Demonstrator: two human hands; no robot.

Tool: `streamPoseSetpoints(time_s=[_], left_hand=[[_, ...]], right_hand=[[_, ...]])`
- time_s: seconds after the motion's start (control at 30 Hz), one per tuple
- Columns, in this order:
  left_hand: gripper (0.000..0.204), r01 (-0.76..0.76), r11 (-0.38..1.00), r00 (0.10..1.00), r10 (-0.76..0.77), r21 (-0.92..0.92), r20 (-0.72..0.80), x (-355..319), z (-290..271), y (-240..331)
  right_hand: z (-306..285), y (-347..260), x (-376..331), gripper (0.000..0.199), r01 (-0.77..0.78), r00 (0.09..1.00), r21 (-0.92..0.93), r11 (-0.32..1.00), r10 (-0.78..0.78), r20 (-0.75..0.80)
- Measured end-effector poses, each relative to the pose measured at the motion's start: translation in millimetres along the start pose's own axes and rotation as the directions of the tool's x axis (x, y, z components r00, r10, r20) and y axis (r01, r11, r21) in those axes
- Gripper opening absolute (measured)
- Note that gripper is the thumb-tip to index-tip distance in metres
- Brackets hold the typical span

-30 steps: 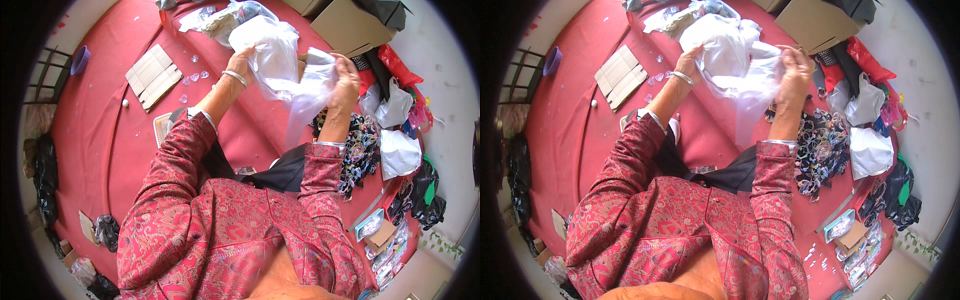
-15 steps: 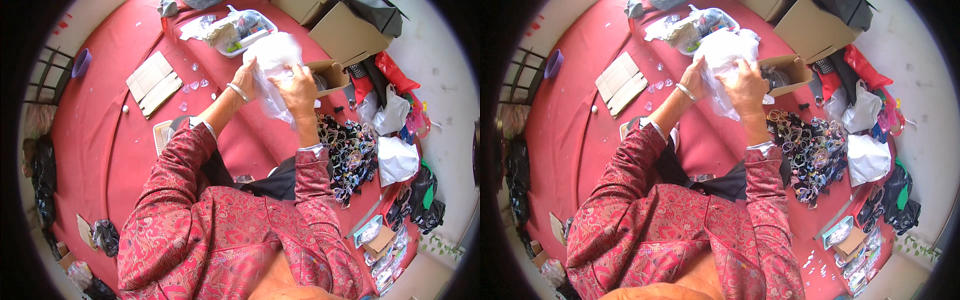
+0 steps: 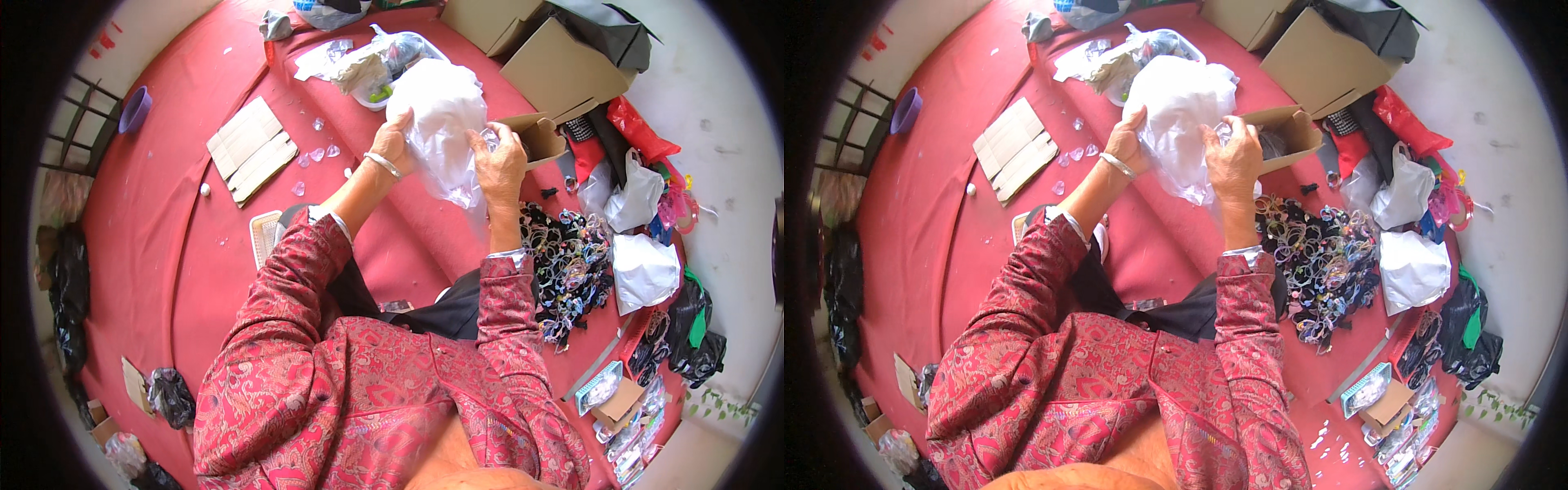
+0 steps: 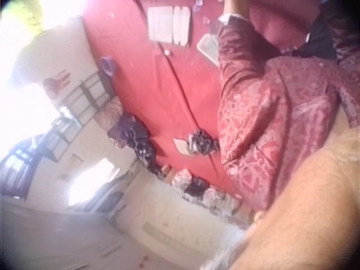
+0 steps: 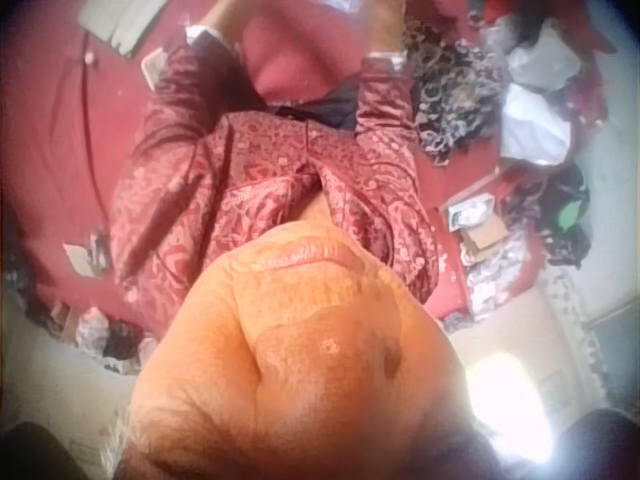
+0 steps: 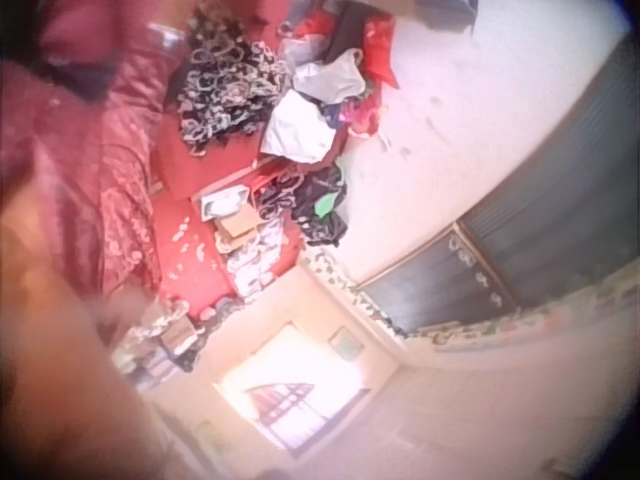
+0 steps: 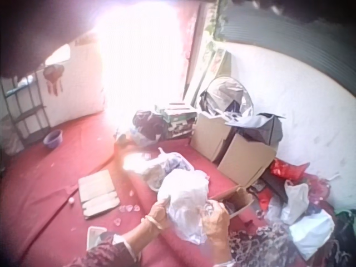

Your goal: The person sits on a red floor mat and sorts through a large pile of hair accessories. They pick up items from the pile, place them into a clear plastic bag, and occasionally adjust the bag or the pile of accessories.

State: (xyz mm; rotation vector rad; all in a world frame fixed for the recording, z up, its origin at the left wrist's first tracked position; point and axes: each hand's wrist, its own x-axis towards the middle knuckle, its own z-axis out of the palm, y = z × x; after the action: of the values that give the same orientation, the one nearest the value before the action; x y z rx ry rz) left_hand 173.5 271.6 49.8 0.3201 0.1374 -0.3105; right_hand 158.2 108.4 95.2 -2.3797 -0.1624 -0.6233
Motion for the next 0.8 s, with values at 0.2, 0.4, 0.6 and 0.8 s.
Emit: streamPoseSetpoints(time_s=[0.2, 0.4, 0.6, 0.8], left_hand=[[0.043, 0.006, 0.995, 0.997, 0.002, 0.100, -0.074, 1.3, 5.5, -1.3], [0.043, 0.105, 0.980, 0.993, -0.095, 0.171, -0.066, 3.8, -3.7, -7.6], [0.060, 0.126, 0.964, 0.966, -0.173, 0.232, 0.194, 5.9, -12.6, -15.8], [0.031, 0.169, 0.923, 0.985, -0.169, 0.345, -0.028, -6.3, -2.4, -6.7]], right_hand=[[-12.4, 9.4, 10.8, 0.040, -0.410, 0.906, 0.572, 0.710, 0.243, 0.348], [-12.8, -2.1, 9.9, 0.018, -0.476, 0.873, 0.788, 0.390, 0.101, 0.477], [-13.8, -22.4, 1.2, 0.020, -0.061, 0.929, 0.276, 0.959, -0.046, 0.367], [-0.6, 6.9, 3.2, 0.015, -0.313, 0.920, 0.620, 0.719, 0.068, 0.386]])
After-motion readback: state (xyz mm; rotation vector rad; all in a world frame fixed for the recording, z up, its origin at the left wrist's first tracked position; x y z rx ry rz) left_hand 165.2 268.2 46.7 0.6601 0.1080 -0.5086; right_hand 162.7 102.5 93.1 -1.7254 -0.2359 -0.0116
